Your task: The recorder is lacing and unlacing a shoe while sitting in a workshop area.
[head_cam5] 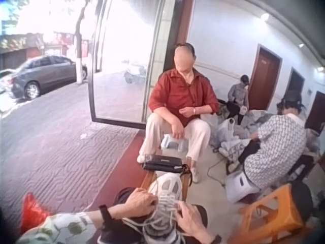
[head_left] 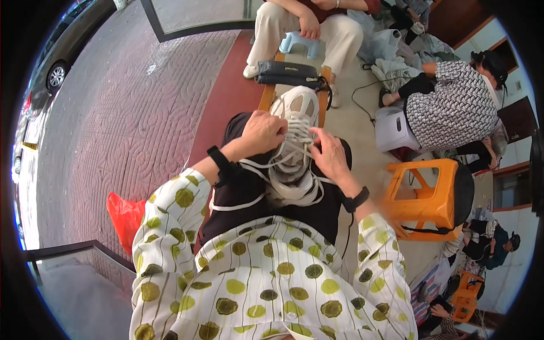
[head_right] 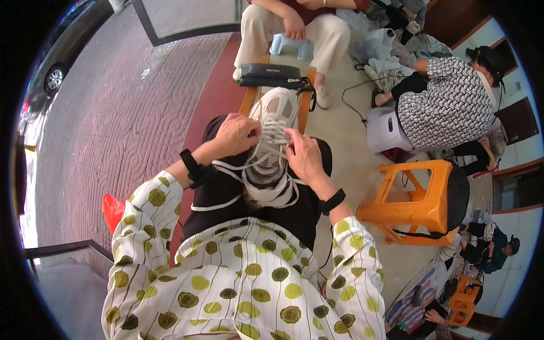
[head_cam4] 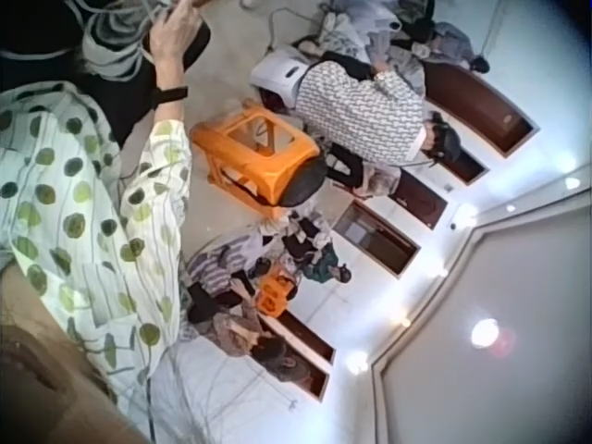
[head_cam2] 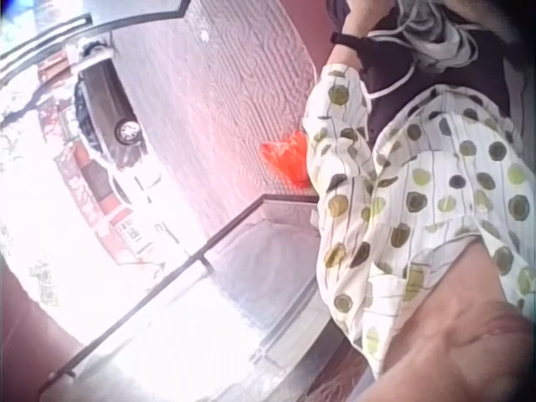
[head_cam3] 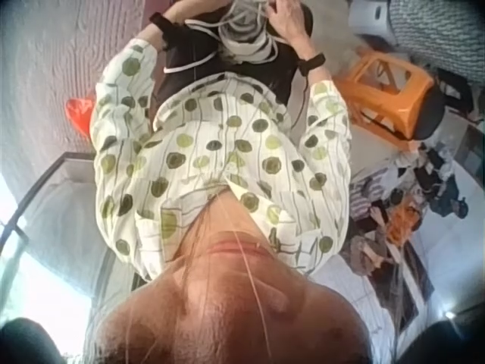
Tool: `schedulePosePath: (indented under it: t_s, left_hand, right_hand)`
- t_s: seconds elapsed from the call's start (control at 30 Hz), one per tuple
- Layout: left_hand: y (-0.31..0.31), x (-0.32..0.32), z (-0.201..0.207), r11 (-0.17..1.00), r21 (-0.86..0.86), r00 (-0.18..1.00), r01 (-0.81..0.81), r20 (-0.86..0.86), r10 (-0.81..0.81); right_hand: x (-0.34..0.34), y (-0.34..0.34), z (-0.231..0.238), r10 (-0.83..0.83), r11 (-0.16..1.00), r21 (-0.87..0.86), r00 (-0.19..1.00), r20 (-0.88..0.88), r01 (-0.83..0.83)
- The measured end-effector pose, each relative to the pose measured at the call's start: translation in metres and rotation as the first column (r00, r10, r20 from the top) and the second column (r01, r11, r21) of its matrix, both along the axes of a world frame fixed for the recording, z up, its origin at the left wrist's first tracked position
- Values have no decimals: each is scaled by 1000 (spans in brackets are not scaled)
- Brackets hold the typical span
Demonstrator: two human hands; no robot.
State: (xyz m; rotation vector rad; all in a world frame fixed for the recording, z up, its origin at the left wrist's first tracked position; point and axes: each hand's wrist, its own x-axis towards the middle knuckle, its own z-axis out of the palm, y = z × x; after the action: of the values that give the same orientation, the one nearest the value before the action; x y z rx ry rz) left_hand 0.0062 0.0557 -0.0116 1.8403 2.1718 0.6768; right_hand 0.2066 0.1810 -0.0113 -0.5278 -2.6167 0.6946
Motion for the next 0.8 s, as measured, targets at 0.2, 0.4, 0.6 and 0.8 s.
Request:
schedulePosePath:
  t_s: [0.2, 0.4, 0.6, 0.8]
  left_hand:
    - [4, -7, 0, 999, 35, 990, -12, 138, 7]
    - [0, -7, 0, 999, 50, 995, 19, 101, -25]
    - [3, -6, 11, 987, -102, 993, 122, 9, -122]
    - [3, -3, 0, 997, 64, 991, -41, 133, 32]
  right_hand:
    - [-2, 3, 2, -33, 979, -201, 997, -69, 19]
    - [-1, 2, 5, -58, 969, -243, 995, -79, 38]
    - [0, 5, -3, -71, 985, -159, 997, 12, 72]
    - [4, 7, -2, -85, 950, -305, 996, -21, 74]
